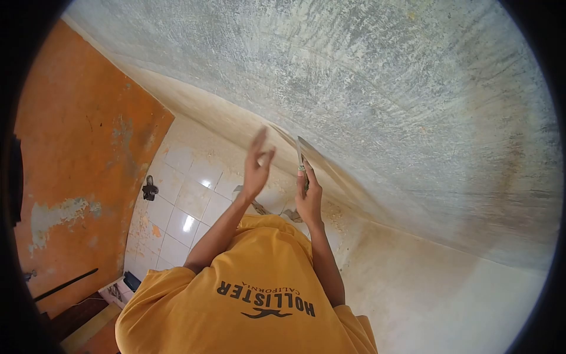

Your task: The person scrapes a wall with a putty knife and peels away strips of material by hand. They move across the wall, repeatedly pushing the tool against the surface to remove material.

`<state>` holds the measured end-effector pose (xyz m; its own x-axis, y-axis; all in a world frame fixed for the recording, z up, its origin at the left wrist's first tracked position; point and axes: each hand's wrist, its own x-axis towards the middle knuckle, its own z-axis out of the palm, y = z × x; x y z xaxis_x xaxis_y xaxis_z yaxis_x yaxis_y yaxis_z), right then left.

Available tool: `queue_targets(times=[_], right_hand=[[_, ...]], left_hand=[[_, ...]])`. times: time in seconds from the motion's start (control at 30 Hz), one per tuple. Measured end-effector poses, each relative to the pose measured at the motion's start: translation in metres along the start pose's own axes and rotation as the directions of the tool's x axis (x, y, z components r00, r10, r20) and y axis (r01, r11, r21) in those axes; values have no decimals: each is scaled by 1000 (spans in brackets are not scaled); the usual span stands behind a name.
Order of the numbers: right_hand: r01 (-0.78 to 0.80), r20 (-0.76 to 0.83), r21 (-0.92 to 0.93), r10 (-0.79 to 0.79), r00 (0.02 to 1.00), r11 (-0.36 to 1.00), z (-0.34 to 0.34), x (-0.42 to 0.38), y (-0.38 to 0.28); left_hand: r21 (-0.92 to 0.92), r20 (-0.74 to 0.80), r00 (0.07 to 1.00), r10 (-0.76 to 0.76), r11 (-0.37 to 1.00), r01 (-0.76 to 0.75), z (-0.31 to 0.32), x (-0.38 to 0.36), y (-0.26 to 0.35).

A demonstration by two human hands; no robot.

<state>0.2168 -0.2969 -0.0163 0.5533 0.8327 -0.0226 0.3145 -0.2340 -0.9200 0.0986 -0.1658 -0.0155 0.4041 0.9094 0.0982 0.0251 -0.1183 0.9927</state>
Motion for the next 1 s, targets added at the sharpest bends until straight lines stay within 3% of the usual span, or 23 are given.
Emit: queue_targets(times=[0.03,0.1,0.23,0.43,0.47,0.57,0.67,0.77,0.9,1.0], right_hand=[[29,-34,-31,-30,999,999,3,-2,-3],[85,-98,-93,-94,991,992,10,-4,-11],[44,-73,-105,-52,996,993,24,4,-28],[66,-177,-50,-73,981,997,26,-1,-25],[81,-106,-74,-88,990,994,25,6,-23],[41,-95,-115,-52,994,993,34,8,-26],[150,-227,-72,-163,960,986,30,-1,-19],[200,-130,-179,-224,966,963,31,16,-22],[112,-178,-146,-137,974,983,31,6,-27],[130,-186,-104,-148,971,986,25,6,-24]], left_hand=[[61,-135,988,78,996,-70,-5,9,-3],[146,-93,982,162,978,-147,-18,27,-2],[265,10,964,266,929,-259,-31,47,-10],[328,27,969,246,914,-241,-46,51,-23],[326,26,971,237,916,-232,-47,50,-25],[325,24,974,224,920,-220,-48,50,-24],[338,34,971,237,911,-235,-56,54,-23],[316,29,973,230,921,-227,-56,51,-26],[272,10,976,216,939,-210,-58,49,-23],[230,-21,978,207,953,-197,-62,54,-23]])
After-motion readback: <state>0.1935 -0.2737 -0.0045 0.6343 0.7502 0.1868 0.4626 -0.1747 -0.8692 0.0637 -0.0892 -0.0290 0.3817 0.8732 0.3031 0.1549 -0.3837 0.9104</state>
